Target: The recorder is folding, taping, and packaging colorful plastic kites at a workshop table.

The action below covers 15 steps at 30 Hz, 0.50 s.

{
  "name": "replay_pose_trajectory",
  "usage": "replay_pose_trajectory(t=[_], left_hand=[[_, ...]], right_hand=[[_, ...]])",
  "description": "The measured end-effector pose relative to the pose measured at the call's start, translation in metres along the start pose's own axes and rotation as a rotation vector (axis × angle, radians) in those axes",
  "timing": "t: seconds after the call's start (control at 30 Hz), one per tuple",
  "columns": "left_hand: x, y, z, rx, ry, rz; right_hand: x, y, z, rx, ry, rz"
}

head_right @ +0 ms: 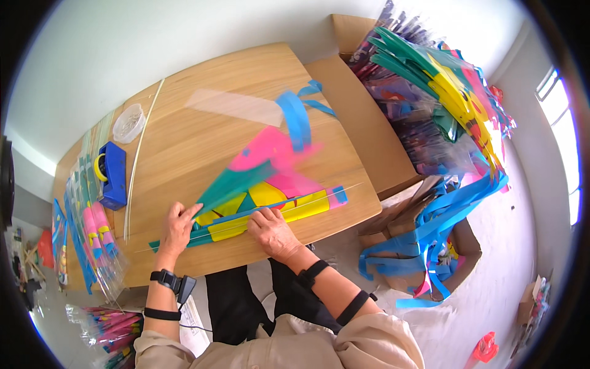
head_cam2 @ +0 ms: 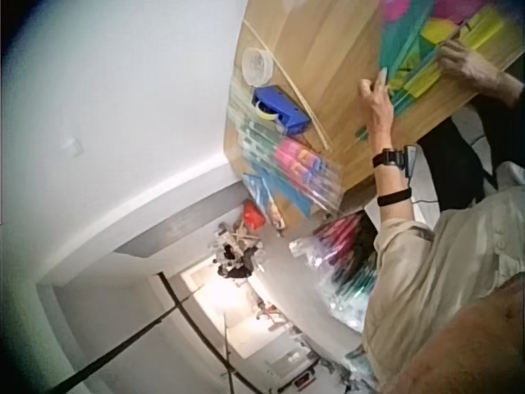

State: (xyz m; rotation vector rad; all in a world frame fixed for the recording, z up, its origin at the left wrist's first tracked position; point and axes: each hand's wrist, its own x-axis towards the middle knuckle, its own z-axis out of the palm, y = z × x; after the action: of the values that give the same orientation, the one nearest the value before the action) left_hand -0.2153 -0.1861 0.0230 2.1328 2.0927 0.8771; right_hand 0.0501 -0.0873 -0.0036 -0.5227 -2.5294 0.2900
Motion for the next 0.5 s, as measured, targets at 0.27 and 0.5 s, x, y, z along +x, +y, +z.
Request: replay_pose_trajectory(t=[0.27, 0.5], left_hand=[[-0.014, -0.005, -0.002, 0.3, -0.077, 0.083], [-0.012, -0.005, -0.001, 0.361, -0.057, 0.147]], right_hand=[[0.002, 0.006, -0.004, 0.319, 0.025, 0.047], [0.008, 0.019, -0.023, 0.206, 0.136, 0.159]])
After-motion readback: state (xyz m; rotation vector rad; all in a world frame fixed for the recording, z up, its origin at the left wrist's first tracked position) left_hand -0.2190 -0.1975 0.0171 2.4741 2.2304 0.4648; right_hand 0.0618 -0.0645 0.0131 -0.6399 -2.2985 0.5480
